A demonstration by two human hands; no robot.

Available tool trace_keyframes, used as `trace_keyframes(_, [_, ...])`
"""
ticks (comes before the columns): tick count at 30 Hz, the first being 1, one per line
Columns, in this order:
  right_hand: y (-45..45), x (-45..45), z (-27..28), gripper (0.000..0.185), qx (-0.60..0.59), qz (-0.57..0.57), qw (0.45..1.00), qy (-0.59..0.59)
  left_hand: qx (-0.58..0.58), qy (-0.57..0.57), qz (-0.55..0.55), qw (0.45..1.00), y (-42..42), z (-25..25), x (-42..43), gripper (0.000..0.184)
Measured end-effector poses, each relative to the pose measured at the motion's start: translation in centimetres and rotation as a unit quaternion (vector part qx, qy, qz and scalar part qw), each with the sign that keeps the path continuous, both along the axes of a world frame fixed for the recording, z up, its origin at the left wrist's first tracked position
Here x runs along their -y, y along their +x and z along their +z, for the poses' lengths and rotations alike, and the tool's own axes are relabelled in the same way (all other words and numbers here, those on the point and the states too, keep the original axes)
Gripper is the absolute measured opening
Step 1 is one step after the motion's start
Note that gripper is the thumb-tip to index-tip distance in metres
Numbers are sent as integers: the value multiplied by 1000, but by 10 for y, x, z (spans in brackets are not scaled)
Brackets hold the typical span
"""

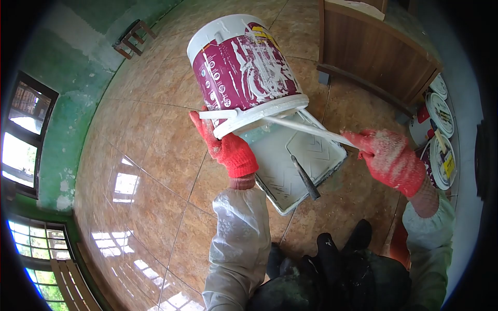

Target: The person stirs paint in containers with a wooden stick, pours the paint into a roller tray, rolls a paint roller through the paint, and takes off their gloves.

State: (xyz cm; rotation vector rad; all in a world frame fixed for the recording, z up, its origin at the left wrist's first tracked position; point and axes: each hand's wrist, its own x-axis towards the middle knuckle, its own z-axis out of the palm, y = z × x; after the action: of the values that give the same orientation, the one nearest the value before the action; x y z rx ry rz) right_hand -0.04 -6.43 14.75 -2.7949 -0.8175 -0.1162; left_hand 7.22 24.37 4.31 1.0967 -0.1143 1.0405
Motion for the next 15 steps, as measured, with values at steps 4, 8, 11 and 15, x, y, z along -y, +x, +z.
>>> trace_keyframes(4, [1,2,3,49,9,5,1000,19,-3,34,7,999,2,-3,-2,37])
trace_keyframes(8, [10,2,-9,49,59,24,998,4,15,7,-14,1000,5,2,5,37])
trace_keyframes(11, [5,8,2,50,55,35,996,-59,13,0,-21,1000,5,-1,2,37])
trace_keyframes(15, [4,9,8,50,48,30,997,-59,14,-21,-41,999,7,-3,-2,39])
